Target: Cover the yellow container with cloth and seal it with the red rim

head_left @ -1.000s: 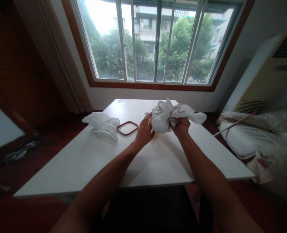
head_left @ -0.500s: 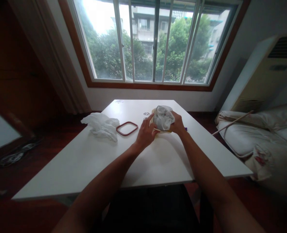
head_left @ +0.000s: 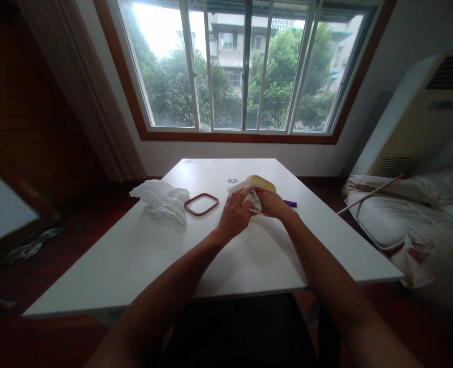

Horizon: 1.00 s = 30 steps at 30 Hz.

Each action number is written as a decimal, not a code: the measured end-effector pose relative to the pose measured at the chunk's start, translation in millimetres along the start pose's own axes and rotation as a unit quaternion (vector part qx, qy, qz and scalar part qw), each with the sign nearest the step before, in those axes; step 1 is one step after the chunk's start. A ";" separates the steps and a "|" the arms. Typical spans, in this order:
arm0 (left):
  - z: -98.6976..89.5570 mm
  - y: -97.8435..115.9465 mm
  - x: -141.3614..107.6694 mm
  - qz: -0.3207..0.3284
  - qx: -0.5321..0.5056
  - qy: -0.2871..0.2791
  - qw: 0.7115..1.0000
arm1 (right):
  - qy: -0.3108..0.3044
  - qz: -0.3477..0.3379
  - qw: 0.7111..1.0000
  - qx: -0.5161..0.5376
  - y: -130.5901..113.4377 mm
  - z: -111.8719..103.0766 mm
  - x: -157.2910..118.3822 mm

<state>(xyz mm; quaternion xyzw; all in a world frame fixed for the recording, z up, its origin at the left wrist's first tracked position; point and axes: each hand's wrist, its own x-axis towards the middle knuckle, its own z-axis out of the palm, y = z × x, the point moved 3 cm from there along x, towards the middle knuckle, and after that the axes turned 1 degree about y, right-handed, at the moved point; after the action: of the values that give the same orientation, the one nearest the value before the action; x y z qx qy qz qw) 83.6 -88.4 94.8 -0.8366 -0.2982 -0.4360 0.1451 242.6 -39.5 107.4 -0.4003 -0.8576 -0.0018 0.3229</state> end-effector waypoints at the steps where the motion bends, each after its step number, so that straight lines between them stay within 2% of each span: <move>1: -0.4 0.4 0.3 -0.001 0.006 -0.005 1.000 | -0.006 -0.004 1.000 0.011 0.5 0.7 0.5; 3: -0.7 -1.0 0.7 -0.013 0.024 -0.011 1.000 | 0.010 -0.012 0.999 0.035 0.5 -1.4 1.8; 6: -0.5 -9.5 0.6 -0.054 0.050 -0.004 0.997 | 0.100 -0.038 0.991 0.086 -3.7 -11.1 3.0; 11: -3.8 -28.9 -0.2 -0.143 0.063 0.034 0.987 | 0.264 -0.048 0.952 0.150 -12.6 -25.0 -1.1; 15: -8.0 -33.6 1.4 -0.157 0.065 0.050 0.984 | 0.349 -0.033 0.917 0.189 -12.7 -27.2 -6.1; 18: -7.6 -33.0 2.0 -0.149 0.051 0.062 0.986 | 0.335 -0.033 0.927 0.166 -10.4 -23.0 -5.4; 21: -5.6 -34.8 1.2 -0.170 0.025 0.068 0.983 | 0.309 -0.047 0.941 0.129 -7.2 -17.5 -2.9; 24: -6.7 -39.6 0.7 -0.196 -0.040 0.107 0.974 | 0.294 -0.063 0.946 0.119 -5.6 -14.3 -1.1; 27: -10.0 -44.2 1.8 -0.190 -0.124 0.155 0.961 | 0.248 -0.098 0.956 0.121 -10.5 -11.4 0.1; 30: -12.9 -45.1 3.9 -0.157 -0.134 0.158 0.966 | 0.180 -0.118 0.970 0.114 -18.4 -7.0 0.9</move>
<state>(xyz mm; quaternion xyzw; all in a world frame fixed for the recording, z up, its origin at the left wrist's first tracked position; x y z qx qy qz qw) 48.8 -58.3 104.6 -0.7114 -0.3379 -0.6162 0.0065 233.4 -53.2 118.1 -0.2499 -0.8208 -0.0138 0.5134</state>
